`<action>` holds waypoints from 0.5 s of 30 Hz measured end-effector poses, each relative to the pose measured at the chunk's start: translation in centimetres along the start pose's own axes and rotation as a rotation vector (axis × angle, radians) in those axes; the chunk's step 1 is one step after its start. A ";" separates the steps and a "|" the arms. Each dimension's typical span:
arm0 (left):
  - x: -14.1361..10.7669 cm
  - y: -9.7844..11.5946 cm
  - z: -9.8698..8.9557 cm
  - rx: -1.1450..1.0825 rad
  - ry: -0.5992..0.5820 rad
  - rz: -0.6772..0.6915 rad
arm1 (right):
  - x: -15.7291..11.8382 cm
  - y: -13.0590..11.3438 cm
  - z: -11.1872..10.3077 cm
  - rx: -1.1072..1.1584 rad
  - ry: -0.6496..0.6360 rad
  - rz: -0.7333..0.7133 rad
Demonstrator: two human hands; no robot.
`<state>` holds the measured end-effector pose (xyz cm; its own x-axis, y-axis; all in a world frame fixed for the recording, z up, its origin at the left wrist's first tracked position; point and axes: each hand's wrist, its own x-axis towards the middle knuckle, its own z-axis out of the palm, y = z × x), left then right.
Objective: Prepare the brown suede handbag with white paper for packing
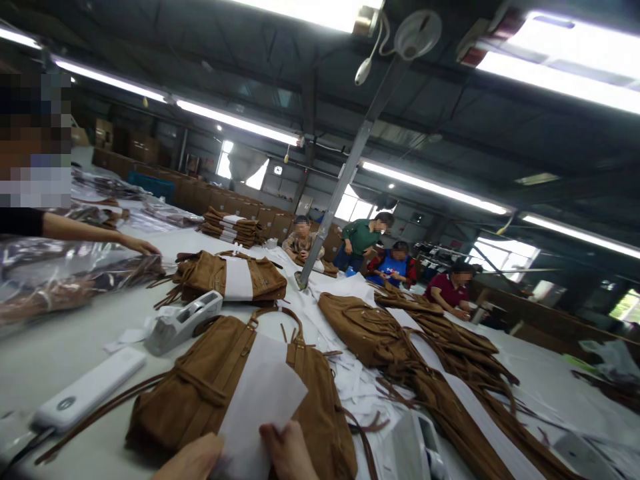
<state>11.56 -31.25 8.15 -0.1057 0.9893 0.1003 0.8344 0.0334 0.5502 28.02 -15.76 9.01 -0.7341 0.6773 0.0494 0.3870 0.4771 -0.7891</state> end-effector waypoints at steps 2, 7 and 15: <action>0.6 0.3 0.3 0.002 0.014 -0.169 | 0.3 -0.5 0.0 -0.081 0.014 -0.011; 3.3 0.5 1.1 0.048 0.095 -0.329 | 1.4 -0.7 0.3 -0.415 0.129 0.119; 5.7 -0.2 0.8 0.098 0.050 -0.446 | 1.9 -1.0 1.9 -0.541 0.178 0.207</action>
<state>11.26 -25.54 7.95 -0.4903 0.8672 -0.0869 0.7486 0.4701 0.4676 25.15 -15.98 8.70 -0.5265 0.8476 0.0669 0.7750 0.5108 -0.3722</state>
